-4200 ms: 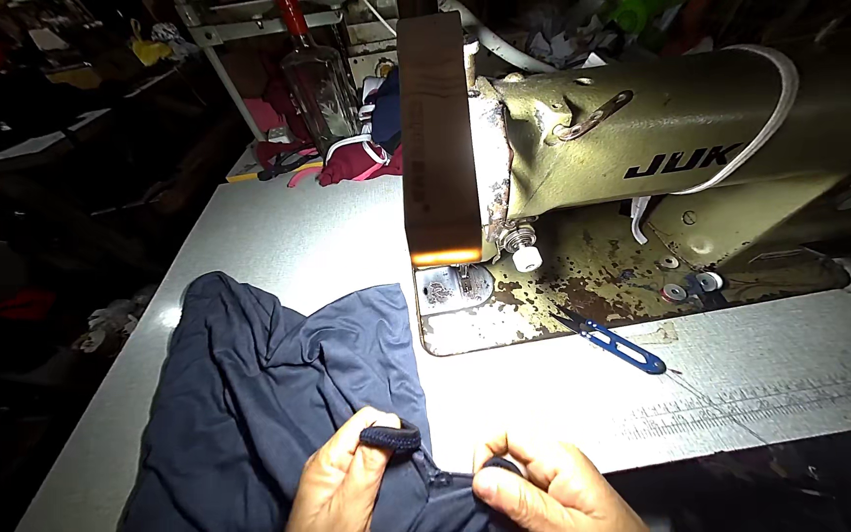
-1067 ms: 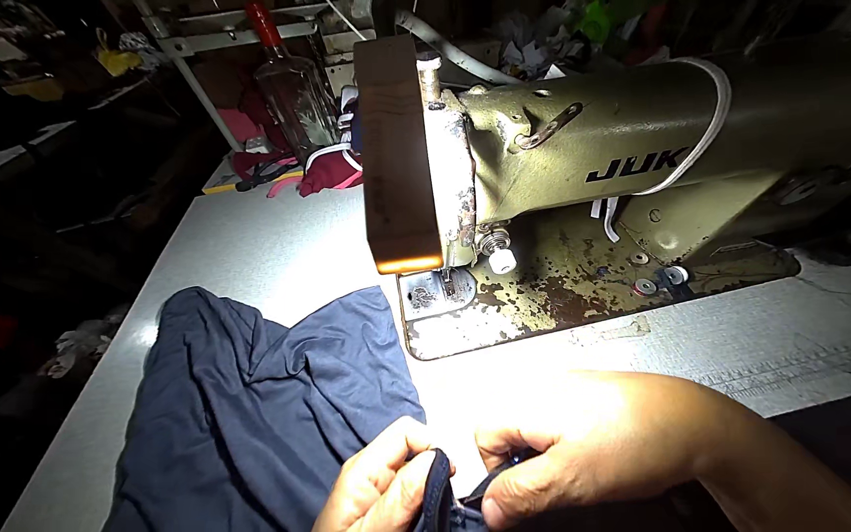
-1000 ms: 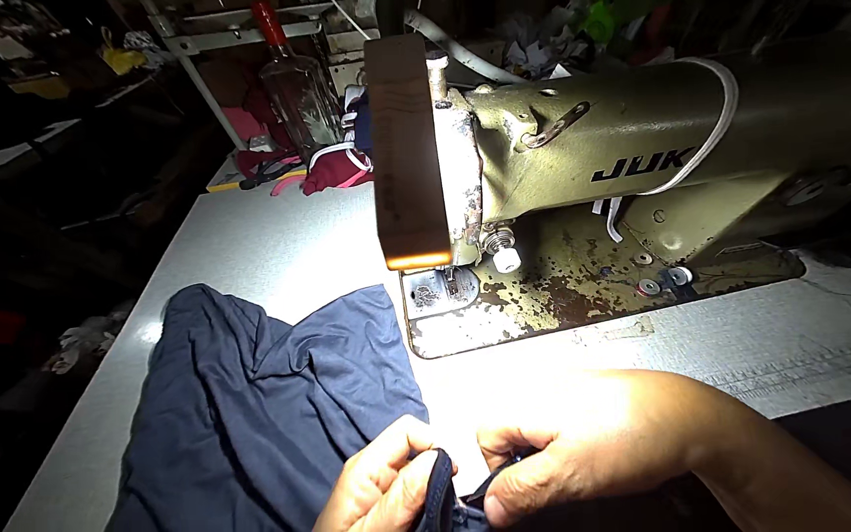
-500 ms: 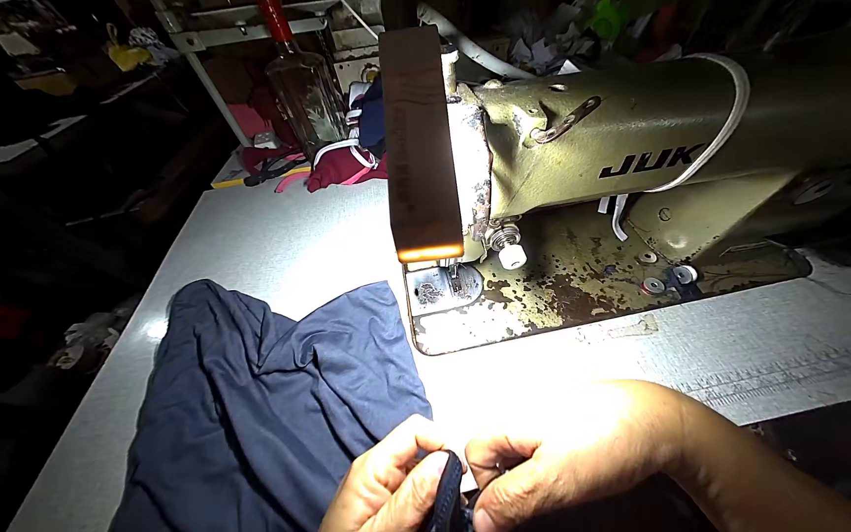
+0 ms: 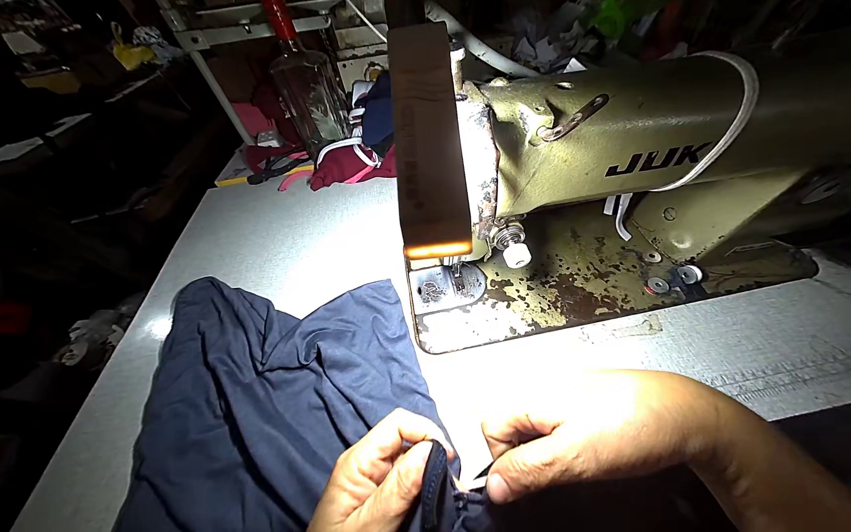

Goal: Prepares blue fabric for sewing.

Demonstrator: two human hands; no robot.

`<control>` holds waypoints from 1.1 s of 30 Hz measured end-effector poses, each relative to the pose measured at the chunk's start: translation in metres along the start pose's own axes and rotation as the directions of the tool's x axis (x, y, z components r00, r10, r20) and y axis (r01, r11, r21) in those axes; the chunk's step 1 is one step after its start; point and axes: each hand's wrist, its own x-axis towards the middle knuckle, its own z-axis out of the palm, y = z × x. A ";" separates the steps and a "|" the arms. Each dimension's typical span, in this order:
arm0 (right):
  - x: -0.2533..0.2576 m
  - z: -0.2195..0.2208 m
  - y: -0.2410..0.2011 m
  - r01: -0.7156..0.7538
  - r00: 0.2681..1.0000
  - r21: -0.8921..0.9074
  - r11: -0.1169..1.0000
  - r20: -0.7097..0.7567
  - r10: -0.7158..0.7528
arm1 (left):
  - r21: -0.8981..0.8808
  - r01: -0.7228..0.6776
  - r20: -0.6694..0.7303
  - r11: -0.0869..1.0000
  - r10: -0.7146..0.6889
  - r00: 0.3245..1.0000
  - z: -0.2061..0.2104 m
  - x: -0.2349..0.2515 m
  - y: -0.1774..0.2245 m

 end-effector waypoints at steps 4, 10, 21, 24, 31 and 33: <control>0.003 0.000 0.000 0.014 1.000 0.027 1.000 0.009 -0.014 | -0.031 0.000 0.020 1.000 0.000 1.000 0.000 0.000 -0.001; 0.011 0.009 0.005 0.028 0.997 0.077 0.997 0.067 -0.033 | -0.090 0.025 0.050 0.996 -0.021 0.999 -0.002 0.000 -0.003; 0.011 0.015 0.006 0.036 0.999 0.071 0.997 0.031 -0.038 | -0.029 0.015 0.023 0.999 -0.014 1.000 0.003 -0.001 -0.001; 0.008 0.010 0.006 0.013 1.000 -0.020 1.000 -0.004 -0.013 | -0.005 0.005 0.017 1.000 -0.005 1.000 0.000 -0.001 0.000; 0.012 0.011 0.005 0.015 0.999 -0.004 1.000 0.034 -0.015 | 0.005 0.013 0.045 1.000 -0.013 0.999 0.002 -0.001 0.001; 0.014 0.012 0.004 0.038 0.998 -0.011 0.999 0.051 -0.037 | 0.011 0.018 0.055 1.000 -0.018 0.998 0.003 -0.001 0.001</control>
